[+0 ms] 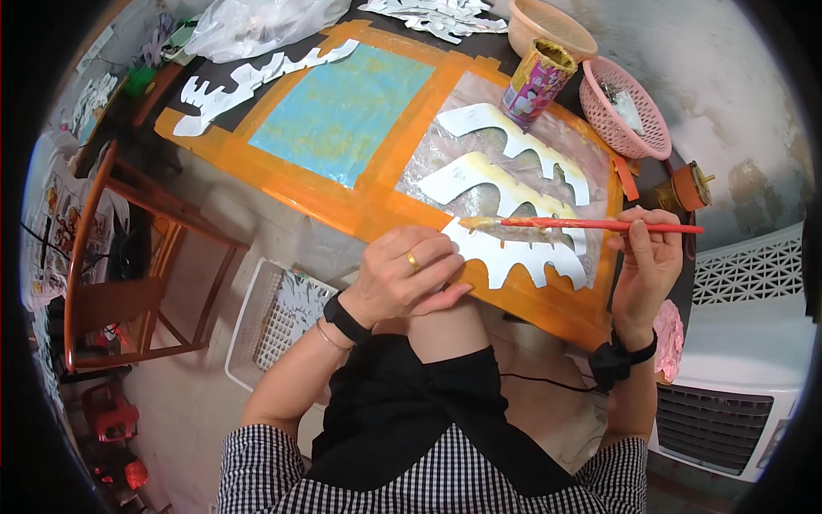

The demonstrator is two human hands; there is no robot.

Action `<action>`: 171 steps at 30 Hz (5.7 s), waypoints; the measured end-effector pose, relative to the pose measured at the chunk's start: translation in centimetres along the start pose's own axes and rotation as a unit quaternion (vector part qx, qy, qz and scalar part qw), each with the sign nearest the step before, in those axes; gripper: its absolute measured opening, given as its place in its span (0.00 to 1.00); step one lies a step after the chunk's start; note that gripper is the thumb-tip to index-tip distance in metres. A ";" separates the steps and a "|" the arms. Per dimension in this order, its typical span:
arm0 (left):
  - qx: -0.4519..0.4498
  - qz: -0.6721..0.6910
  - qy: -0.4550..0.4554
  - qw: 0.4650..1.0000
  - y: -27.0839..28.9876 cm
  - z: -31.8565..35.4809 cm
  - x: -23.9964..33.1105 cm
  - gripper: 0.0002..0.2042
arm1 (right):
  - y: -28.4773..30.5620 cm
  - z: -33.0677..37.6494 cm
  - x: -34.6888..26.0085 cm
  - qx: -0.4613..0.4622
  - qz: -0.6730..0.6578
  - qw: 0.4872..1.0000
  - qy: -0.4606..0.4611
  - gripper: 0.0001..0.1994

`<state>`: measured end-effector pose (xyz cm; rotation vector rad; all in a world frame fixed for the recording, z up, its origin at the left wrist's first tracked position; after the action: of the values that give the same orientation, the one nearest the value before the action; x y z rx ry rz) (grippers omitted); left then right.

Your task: Applying adhesive to white shoe components using a brush.

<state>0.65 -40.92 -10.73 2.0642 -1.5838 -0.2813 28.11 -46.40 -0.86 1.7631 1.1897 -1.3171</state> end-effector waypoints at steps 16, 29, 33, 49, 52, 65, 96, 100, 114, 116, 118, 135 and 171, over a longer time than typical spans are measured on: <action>0.020 -0.041 -0.021 0.999 -0.4 0.1 -0.5 0.10 | 2.0 -0.4 1.0 0.006 0.003 0.999 -0.035 0.06; 0.009 -0.013 -0.014 1.000 -0.2 0.2 -0.6 0.14 | 2.2 -1.0 2.0 -0.017 -0.021 0.996 -0.091 0.05; 0.013 -0.018 -0.014 1.000 -0.2 0.0 -0.6 0.13 | 3.1 -1.2 1.0 -0.001 0.015 0.998 -0.059 0.05; -0.003 -0.016 -0.009 1.000 0.0 -0.2 -0.4 0.13 | 1.8 -1.2 2.2 0.002 -0.023 0.995 -0.093 0.05; -0.005 -0.017 -0.010 1.000 0.0 -0.2 -0.4 0.13 | 2.2 -1.1 1.9 -0.006 -0.033 0.995 -0.097 0.05; -0.006 -0.017 -0.014 1.000 0.0 -0.2 -0.4 0.13 | 3.4 -1.8 1.7 -0.021 -0.022 0.997 -0.075 0.06; -0.009 -0.019 -0.005 1.000 -0.1 -0.1 -0.3 0.14 | 1.1 -1.7 2.2 0.008 -0.027 0.998 -0.053 0.05; -0.012 -0.026 -0.003 1.000 0.0 -0.2 -0.2 0.14 | 1.9 -1.4 1.9 0.011 -0.027 0.998 -0.063 0.05; -0.005 -0.023 -0.008 1.000 -0.2 -0.2 -0.3 0.14 | 4.3 -1.4 1.6 -0.005 -0.036 0.997 -0.067 0.05; -0.008 -0.022 -0.007 1.000 -0.2 -0.1 -0.3 0.14 | 4.5 -1.4 1.5 0.004 -0.035 0.999 -0.042 0.05; -0.012 -0.022 -0.005 1.000 0.0 -0.1 -0.2 0.14 | 4.2 -1.3 1.7 0.014 -0.043 0.998 -0.043 0.05; -0.010 -0.023 -0.011 1.000 -0.2 -0.3 -0.3 0.13 | 3.2 0.3 2.1 0.014 -0.041 0.997 -0.065 0.05; -0.018 -0.019 -0.005 1.000 -0.1 -0.1 -0.2 0.13 | 6.6 1.0 2.6 0.002 -0.044 0.997 -0.065 0.04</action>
<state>0.79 -40.70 -10.71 2.0707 -1.5342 -0.3320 34.09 -49.12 -3.80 1.6173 1.2041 -1.4614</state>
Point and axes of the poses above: each hand's wrist, its own z-axis away from the middle knuckle, its own y-axis out of the back of the hand, x = y × z, the point moved 1 cm from there along -z, towards the middle knuckle, and after that the axes turned 5 degrees about -y, right-handed, at the moved point
